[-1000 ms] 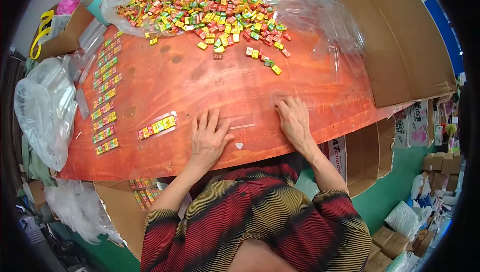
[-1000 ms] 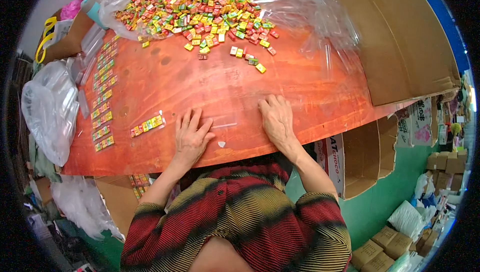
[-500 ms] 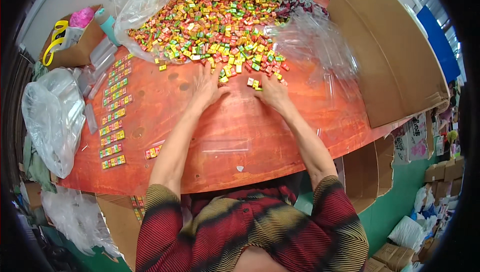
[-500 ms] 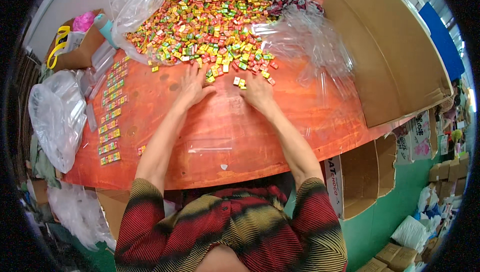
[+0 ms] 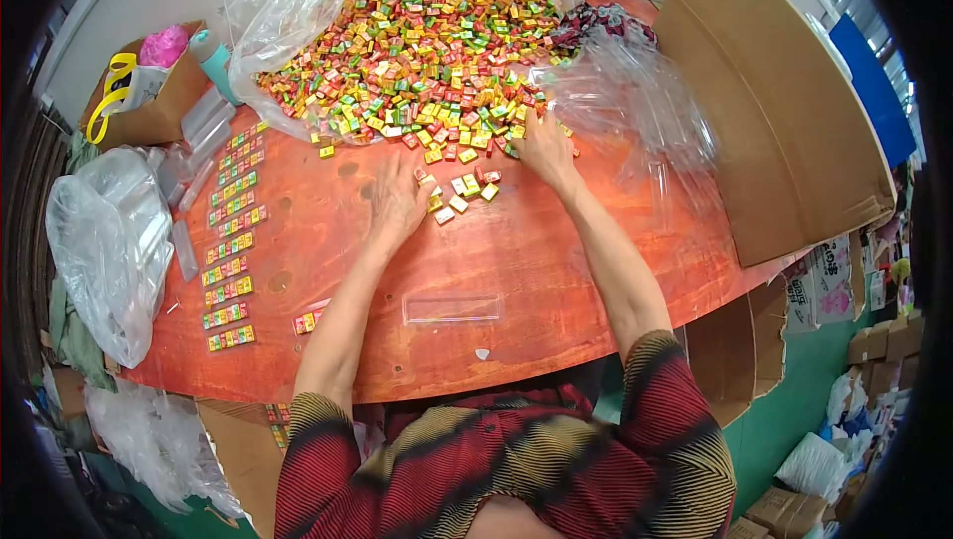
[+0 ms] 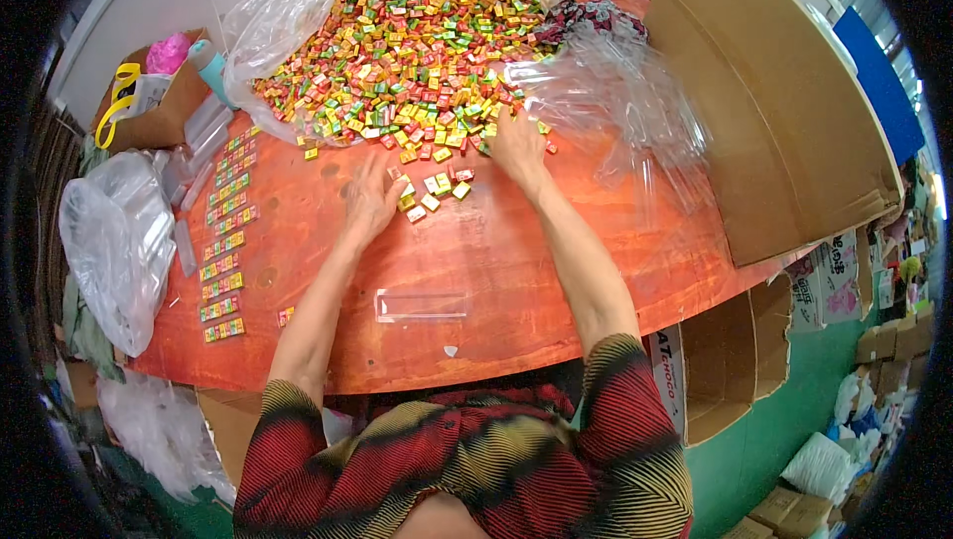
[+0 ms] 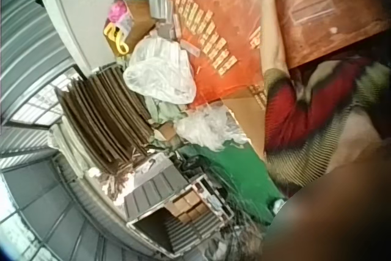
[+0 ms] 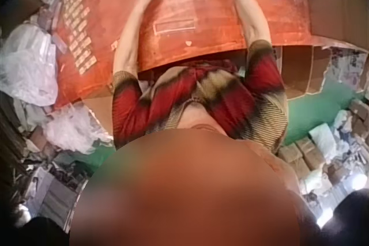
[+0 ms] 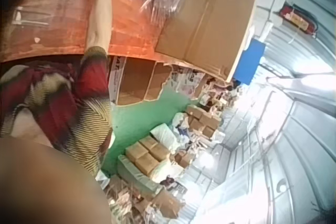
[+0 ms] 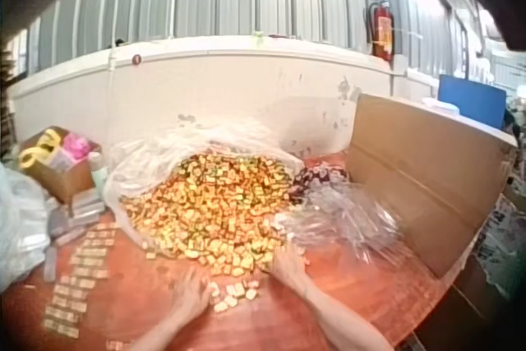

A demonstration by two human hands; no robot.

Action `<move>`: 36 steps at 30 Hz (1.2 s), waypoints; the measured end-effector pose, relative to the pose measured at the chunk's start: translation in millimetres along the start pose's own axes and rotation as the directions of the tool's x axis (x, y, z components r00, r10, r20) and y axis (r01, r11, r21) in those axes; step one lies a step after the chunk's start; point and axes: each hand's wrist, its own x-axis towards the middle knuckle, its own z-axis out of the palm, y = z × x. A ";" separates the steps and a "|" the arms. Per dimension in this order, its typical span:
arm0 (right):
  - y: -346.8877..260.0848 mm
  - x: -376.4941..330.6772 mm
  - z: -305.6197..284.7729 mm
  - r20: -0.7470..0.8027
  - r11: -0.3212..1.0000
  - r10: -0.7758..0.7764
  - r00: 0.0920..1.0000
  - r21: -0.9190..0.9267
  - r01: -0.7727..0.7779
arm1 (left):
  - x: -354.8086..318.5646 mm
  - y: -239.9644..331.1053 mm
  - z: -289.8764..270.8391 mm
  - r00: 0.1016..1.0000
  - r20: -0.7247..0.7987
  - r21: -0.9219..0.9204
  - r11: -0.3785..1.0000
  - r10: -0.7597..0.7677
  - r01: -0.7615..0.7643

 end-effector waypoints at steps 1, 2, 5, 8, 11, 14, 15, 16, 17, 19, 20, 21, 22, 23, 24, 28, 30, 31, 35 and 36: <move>1.1 7.5 2.1 0.038 1.000 -0.008 0.999 0.012 0.008 | 3.9 -1.2 -3.1 0.996 0.093 -0.130 0.991 -0.011 0.023; -2.0 12.8 -2.6 0.082 1.000 -0.012 0.997 0.023 0.010 | 0.8 3.8 -5.2 0.995 0.103 -0.131 0.991 -0.015 0.028; -7.6 13.3 9.6 0.111 0.982 -0.186 0.976 0.038 0.183 | -9.6 14.0 0.4 0.973 0.221 0.111 0.989 0.070 -0.096; -25.2 -5.3 15.7 0.001 0.925 -0.371 0.929 0.093 0.370 | -23.5 9.2 6.7 0.985 0.163 0.015 0.998 0.060 -0.063; -36.0 -21.9 -9.1 0.154 0.926 -0.376 0.914 0.109 0.362 | -37.9 15.5 -4.3 0.976 0.161 -0.035 0.989 0.146 -0.142; -45.4 -37.3 -29.7 0.190 0.948 -0.275 0.942 -0.111 0.299 | -49.9 3.7 -7.8 0.990 0.099 -0.134 0.987 0.104 -0.090; -52.2 -42.2 -35.1 0.124 0.943 -0.299 0.946 -0.114 0.313 | -51.0 4.3 -12.3 0.990 0.099 -0.132 0.988 0.097 -0.084; -58.1 -48.0 -37.3 0.057 0.938 -0.322 0.945 -0.118 0.326 | -50.4 5.4 -18.1 0.991 0.112 -0.110 0.992 0.078 -0.065; -59.8 -56.2 -35.4 0.070 0.931 -0.346 0.936 -0.103 0.351 | -48.4 8.2 -20.6 0.990 0.126 -0.094 0.994 0.067 -0.056; -81.1 -78.1 -36.4 0.196 0.944 -0.317 0.928 -0.027 0.329 | -46.6 3.6 -20.1 0.991 0.101 -0.080 0.994 0.083 -0.075; -91.1 -88.3 -36.0 0.323 0.956 -0.286 0.902 0.036 0.290 | -45.0 1.0 -18.1 0.991 0.079 -0.072 0.992 0.107 -0.102; -95.8 -98.6 -33.2 0.323 0.956 -0.287 0.902 0.033 0.293 | -41.4 1.4 -15.2 0.991 0.076 -0.075 0.992 0.107 -0.102; -99.0 -108.7 -26.3 0.224 0.950 -0.295 0.929 0.171 0.260 | -37.4 1.4 -12.5 0.985 0.113 -0.136 0.984 0.132 -0.116; -103.7 -112.3 -25.1 0.125 0.921 -0.285 0.950 0.309 0.236 | -33.6 2.2 -12.1 0.976 0.150 -0.196 0.972 0.158 -0.127; -106.5 -112.1 -24.9 0.125 0.921 -0.288 0.949 0.308 0.238 | -30.6 1.5 -13.3 0.977 0.148 -0.198 0.972 0.157 -0.126; -114.8 -108.6 -20.0 0.222 0.949 -0.173 0.960 0.297 0.102 | -23.1 -1.8 -14.8 0.953 0.265 -0.189 0.977 0.148 -0.099; -113.0 -105.9 -13.0 0.202 0.951 -0.175 0.964 0.288 0.112 | -21.3 1.2 -14.2 0.954 0.268 -0.184 0.979 0.135 -0.087; -111.5 -105.1 -10.9 0.183 0.954 -0.189 0.965 0.266 0.136 | -22.5 3.3 -13.5 0.957 0.262 -0.182 0.980 0.124 -0.077; -103.4 -99.5 -18.2 0.224 0.931 -0.316 0.922 0.259 0.256 | -35.1 8.5 -24.1 0.966 0.242 -0.117 0.991 0.089 -0.062; -99.4 -99.4 -18.0 0.227 0.931 -0.316 0.921 0.259 0.256 | -39.4 10.5 -24.6 0.966 0.243 -0.119 0.991 0.087 -0.060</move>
